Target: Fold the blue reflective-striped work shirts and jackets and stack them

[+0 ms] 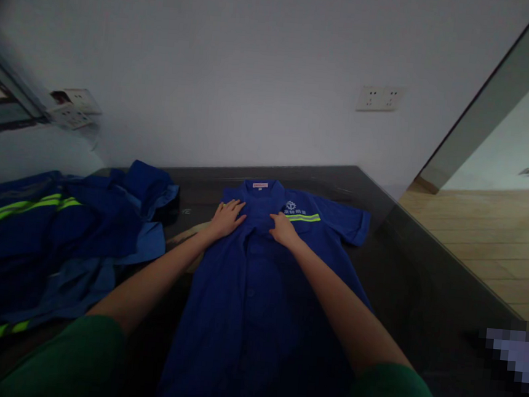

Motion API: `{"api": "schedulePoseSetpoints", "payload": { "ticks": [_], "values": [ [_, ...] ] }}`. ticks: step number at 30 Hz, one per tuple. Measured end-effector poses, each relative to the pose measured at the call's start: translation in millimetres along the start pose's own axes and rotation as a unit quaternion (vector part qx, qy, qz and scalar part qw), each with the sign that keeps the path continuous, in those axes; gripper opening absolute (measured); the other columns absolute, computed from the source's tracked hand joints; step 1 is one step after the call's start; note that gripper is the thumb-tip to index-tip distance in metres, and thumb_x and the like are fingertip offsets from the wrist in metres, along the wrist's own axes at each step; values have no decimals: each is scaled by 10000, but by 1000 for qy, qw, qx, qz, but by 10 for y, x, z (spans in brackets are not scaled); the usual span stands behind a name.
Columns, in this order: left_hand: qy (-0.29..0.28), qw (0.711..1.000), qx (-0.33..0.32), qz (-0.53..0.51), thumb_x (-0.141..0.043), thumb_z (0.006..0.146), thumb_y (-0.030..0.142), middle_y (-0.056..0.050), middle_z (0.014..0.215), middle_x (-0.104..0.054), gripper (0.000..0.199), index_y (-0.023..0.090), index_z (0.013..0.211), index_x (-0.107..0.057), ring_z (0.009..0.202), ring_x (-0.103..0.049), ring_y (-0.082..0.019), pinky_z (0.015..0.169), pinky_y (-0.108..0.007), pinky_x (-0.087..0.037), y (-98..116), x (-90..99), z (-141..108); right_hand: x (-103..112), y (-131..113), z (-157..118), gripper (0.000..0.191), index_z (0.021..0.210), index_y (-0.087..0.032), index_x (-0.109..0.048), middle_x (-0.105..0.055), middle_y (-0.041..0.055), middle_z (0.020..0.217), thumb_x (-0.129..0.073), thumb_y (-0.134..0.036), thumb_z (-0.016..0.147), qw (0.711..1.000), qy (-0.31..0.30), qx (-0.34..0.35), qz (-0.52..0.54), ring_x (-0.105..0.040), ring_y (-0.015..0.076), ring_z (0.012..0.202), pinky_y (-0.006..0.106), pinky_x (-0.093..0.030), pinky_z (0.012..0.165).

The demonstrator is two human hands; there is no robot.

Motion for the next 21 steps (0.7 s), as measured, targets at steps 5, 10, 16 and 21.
{"api": "schedulePoseSetpoints", "payload": {
  "ticks": [5, 10, 16, 21],
  "values": [
    [2, 993, -100, -66, -458, 935, 268, -75, 1392, -509, 370, 217, 1290, -547, 1310, -431, -217, 1139, -424, -281, 422, 485, -692, 83, -51, -80, 452, 1281, -135, -578, -513, 170, 1310, -581, -114, 830, 999, 31, -43, -8, -544, 256, 1192, 346, -415, 1014],
    [-149, 955, -209, -149, -527, 915, 292, -64, 1406, -499, 422, 260, 1335, -505, 1326, -426, -216, 1151, -439, -280, 845, 844, -1935, 287, -244, -154, 260, 1098, -152, -667, -561, 142, 1179, -524, -167, 881, 990, 133, 7, -35, -535, 252, 1137, 363, -418, 990],
    [-278, 920, -217, -171, -663, 823, 438, -103, 1594, -125, 811, 306, 1509, -252, 1461, -112, -328, 1160, -578, -166, 1041, 794, -2797, 22, -567, -244, 506, 1267, -218, -605, -614, 45, 1274, -592, -74, 783, 985, -22, 162, -48, -549, 194, 1173, 286, -410, 1011],
    [-288, 913, -220, -187, -647, 836, 454, -99, 1590, -97, 821, 314, 1519, -215, 1460, -56, -337, 1144, -631, -102, 1125, 828, -2881, -71, -647, -299, 406, 1249, -227, -637, -679, 116, 1167, -480, -153, 882, 994, 8, 69, -89, -629, 274, 1066, 389, -479, 911]
  ]
}}
Point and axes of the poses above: each hand's wrist, its own z-axis towards the middle knuckle, its own x-axis out of the back of the hand, y = z × x, the point moved 3 cm from there along z, towards the middle knuckle
